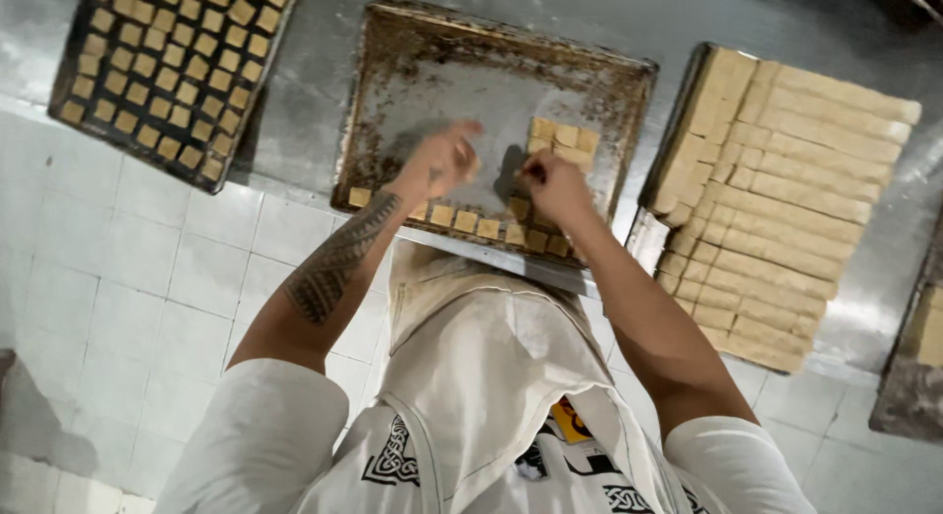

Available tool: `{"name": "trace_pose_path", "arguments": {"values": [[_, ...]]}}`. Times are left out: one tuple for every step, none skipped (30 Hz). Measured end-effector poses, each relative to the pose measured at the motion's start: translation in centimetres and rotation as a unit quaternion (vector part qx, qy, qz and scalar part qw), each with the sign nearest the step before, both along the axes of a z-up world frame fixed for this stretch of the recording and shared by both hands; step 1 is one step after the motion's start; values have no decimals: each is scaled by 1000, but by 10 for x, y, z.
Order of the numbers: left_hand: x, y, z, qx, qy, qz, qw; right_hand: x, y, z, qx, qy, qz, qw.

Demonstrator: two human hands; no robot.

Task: The person picks up square pieces of dough from a large pile and arranges them in rows on baking trays.

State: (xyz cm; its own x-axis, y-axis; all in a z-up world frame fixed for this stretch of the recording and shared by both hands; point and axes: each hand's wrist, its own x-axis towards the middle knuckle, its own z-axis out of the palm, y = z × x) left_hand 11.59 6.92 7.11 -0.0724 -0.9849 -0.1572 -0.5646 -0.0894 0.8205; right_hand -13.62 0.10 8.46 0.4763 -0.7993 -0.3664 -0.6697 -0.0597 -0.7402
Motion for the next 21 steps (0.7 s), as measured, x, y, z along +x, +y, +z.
{"name": "trace_pose_path", "arguments": {"values": [[2,5,1,40,25,-24,999,9,6,0,-16,-18,26,999],[-1,8,1,80,49,-47,994,18,14,-2,-32,-35,52,998],[-3,9,1,119,76,-74,987,24,19,-3,-49,-51,74,995],[-2,8,1,120,27,-89,988,30,22,-6,-53,-13,92,994],[-2,6,1,120,-21,-106,987,34,24,-8,-58,27,107,992],[2,4,2,119,-69,-123,983,38,25,-10,-63,67,122,988],[5,5,2,69,-62,-125,988,40,26,-12,-98,64,121,986],[9,6,2,18,-55,-127,990,39,26,-13,-132,61,119,982],[13,11,3,-32,-48,-130,990,38,30,-15,-165,58,116,978],[16,16,3,-35,-75,-128,988,39,32,-16,-175,52,116,976],[16,22,3,-37,-101,-129,986,37,37,-17,-184,49,113,975],[14,30,3,-39,-127,-129,983,37,43,-16,-193,45,110,974],[14,30,5,-38,-140,-135,980,40,41,-15,-205,54,122,970],[12,31,6,-38,-152,-140,978,42,41,-13,-217,64,135,965],[10,36,6,-33,-163,-145,975,43,48,-11,-224,75,149,960],[12,35,4,-40,-165,-152,974,46,49,-11,-212,87,148,962],[11,39,1,-44,-165,-159,972,47,53,-12,-196,100,149,964],[10,42,-1,-48,-164,-166,971,46,59,-12,-179,113,150,966],[12,41,-3,-47,-160,-168,972,47,59,-11,-183,110,142,967],[13,40,-4,-45,-155,-169,972,47,59,-9,-188,107,134,967],[16,38,-4,-44,-152,-170,973,48,58,-7,-194,102,125,968]]}}
